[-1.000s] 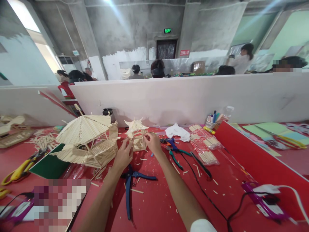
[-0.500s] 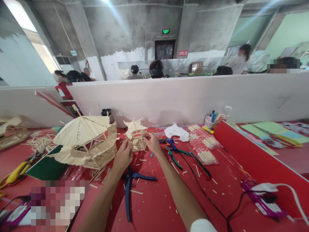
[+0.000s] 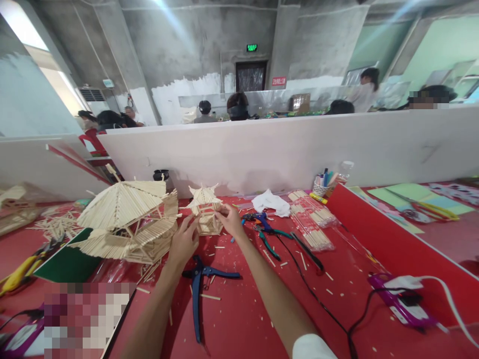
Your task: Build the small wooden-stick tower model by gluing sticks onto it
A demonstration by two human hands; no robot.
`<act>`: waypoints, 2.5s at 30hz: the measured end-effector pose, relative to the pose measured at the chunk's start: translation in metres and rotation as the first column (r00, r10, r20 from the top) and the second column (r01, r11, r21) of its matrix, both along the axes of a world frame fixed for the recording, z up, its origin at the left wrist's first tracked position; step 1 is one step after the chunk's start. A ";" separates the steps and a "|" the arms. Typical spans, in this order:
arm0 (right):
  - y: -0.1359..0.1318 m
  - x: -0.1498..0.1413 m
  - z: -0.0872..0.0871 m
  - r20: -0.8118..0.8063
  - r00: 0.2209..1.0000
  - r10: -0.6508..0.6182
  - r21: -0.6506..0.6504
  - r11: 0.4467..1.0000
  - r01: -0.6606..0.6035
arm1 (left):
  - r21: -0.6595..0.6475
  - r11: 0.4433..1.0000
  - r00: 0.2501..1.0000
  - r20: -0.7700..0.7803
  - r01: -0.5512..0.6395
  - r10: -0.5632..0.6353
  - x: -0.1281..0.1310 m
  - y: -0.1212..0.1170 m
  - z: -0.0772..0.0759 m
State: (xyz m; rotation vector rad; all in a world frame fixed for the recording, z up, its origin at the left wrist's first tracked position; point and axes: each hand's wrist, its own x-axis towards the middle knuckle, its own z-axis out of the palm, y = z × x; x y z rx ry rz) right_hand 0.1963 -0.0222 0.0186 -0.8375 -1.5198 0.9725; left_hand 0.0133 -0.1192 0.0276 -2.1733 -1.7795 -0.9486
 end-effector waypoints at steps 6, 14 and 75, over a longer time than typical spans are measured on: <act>0.000 -0.001 -0.001 -0.030 0.999 -0.016 -0.008 1.000 0.016 | 0.012 1.000 1.000 0.009 0.019 -0.019 -0.005 0.002 -0.001; -0.001 -0.005 -0.002 -0.071 0.997 -0.030 -0.036 0.999 0.027 | 0.055 0.997 0.996 0.070 0.049 -0.053 -0.010 0.003 0.000; 0.007 -0.004 -0.014 -0.220 0.973 0.062 -0.165 0.981 -0.100 | 0.138 0.989 0.995 0.077 0.050 -0.061 -0.009 0.002 -0.003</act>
